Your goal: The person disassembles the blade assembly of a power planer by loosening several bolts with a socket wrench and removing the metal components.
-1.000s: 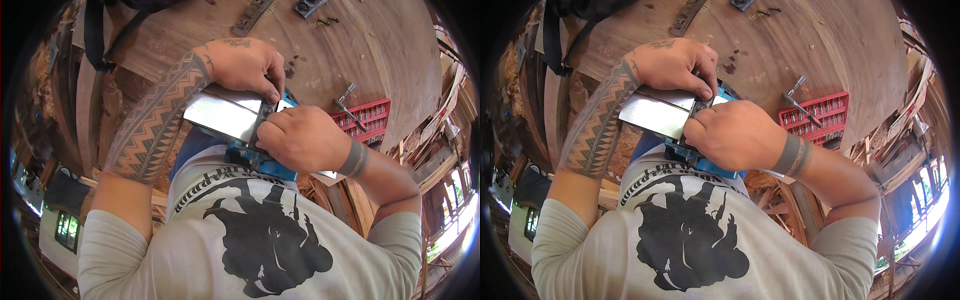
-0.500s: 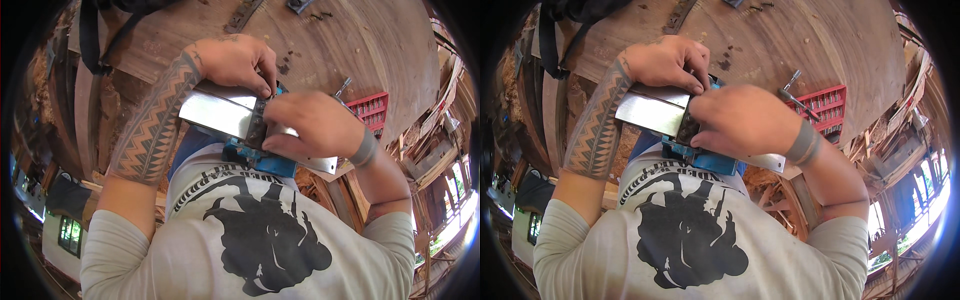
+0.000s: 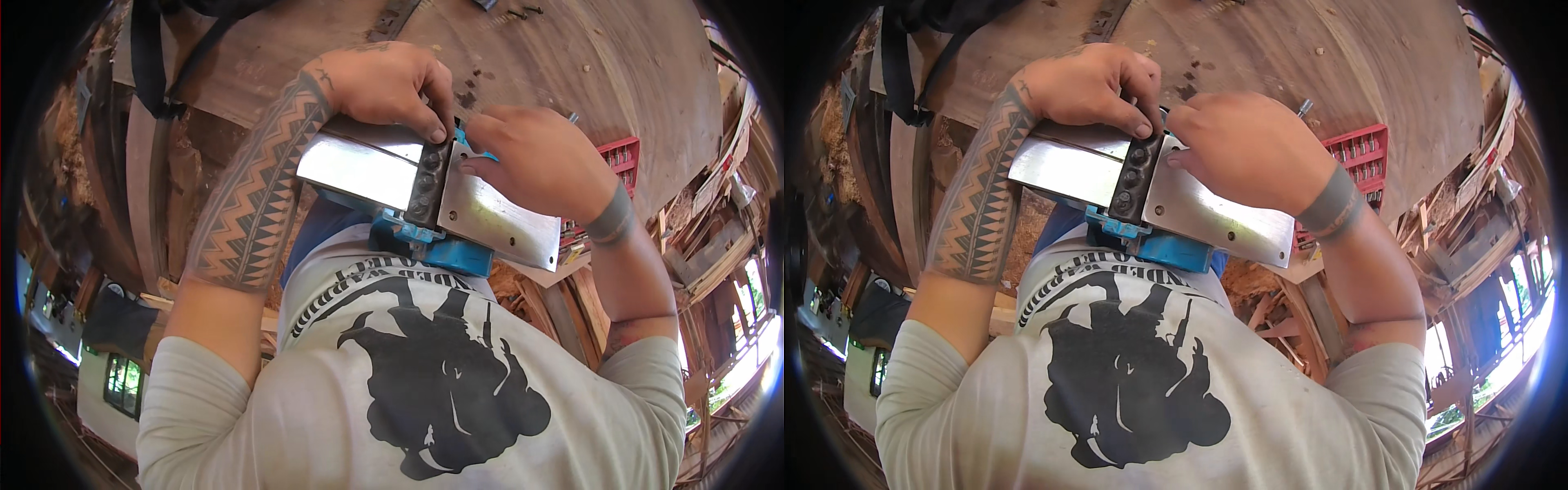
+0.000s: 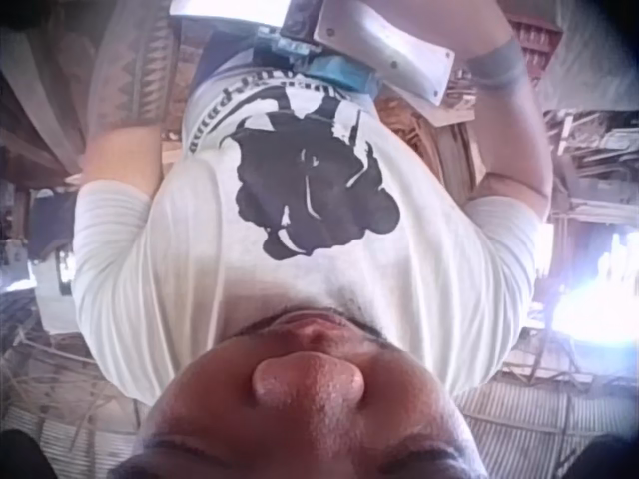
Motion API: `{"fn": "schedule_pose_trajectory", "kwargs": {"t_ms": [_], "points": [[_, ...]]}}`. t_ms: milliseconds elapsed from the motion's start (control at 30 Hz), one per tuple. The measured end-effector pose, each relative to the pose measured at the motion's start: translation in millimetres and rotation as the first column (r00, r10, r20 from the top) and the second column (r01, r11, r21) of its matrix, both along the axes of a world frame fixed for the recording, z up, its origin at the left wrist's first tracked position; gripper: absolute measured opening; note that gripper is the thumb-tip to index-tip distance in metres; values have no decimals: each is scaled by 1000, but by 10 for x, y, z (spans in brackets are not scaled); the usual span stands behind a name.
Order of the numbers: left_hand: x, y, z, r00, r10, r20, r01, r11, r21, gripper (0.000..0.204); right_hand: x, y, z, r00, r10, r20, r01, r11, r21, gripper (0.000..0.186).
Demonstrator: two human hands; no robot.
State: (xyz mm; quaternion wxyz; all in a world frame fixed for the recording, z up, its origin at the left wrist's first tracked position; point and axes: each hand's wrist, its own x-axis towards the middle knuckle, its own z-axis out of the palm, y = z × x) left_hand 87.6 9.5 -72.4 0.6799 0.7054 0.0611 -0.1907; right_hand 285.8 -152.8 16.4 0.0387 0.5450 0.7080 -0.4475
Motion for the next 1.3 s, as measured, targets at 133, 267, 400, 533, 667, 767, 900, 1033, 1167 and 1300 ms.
{"fn": "schedule_pose_trajectory", "kwargs": {"t_ms": [133, 267, 400, 533, 667, 767, 900, 1033, 1167, 1300], "points": [[12, 16, 5, 1000, 2, -31, -4, 999, -46, 21, -22, -32, 33, 990, 13, -140, -3, 998, 70, 29], [-1, 15, 0, 1000, -26, -5, 26, 1000, -6, 24, 13, -44, 49, 935, 11, -354, 11, 998, 61, 31], [-42, 1, 76, 999, 1, -45, -1, 1000, 5, 22, 639, -103, -30, 910, -356, 212, 343, 934, 99, 41], [-26, 3, 49, 999, -9, -46, 7, 1000, -30, 23, 883, -485, -161, 823, -229, 520, 323, 942, -95, 44], [-25, 18, 32, 1000, -16, -13, 16, 1000, 4, 24, 790, -1041, -590, 851, -363, 380, 322, 931, 170, 43], [-39, -5, 12, 1000, 18, 4, -17, 1000, -14, 26, 827, -1108, -537, 880, -357, 315, 303, 930, 206, 38], [-7, 0, 41, 998, 0, -59, -1, 1000, -8, 25, 720, -926, -414, 315, -932, -177, 847, 360, -390, 29], [-26, -23, -12, 998, 0, -57, 0, 1000, -7, 25, 384, -371, 33, 119, -924, -362, 700, 337, -630, 26], [-38, -6, 19, 999, -13, -39, 13, 1000, 11, 25, 224, 76, 269, 822, -337, -460, 310, 941, -136, 27], [-18, 3, 8, 999, -21, -37, 22, 1000, 15, 28, 105, 244, 244, 862, 9, -506, 5, 1000, 27, 34]]}}
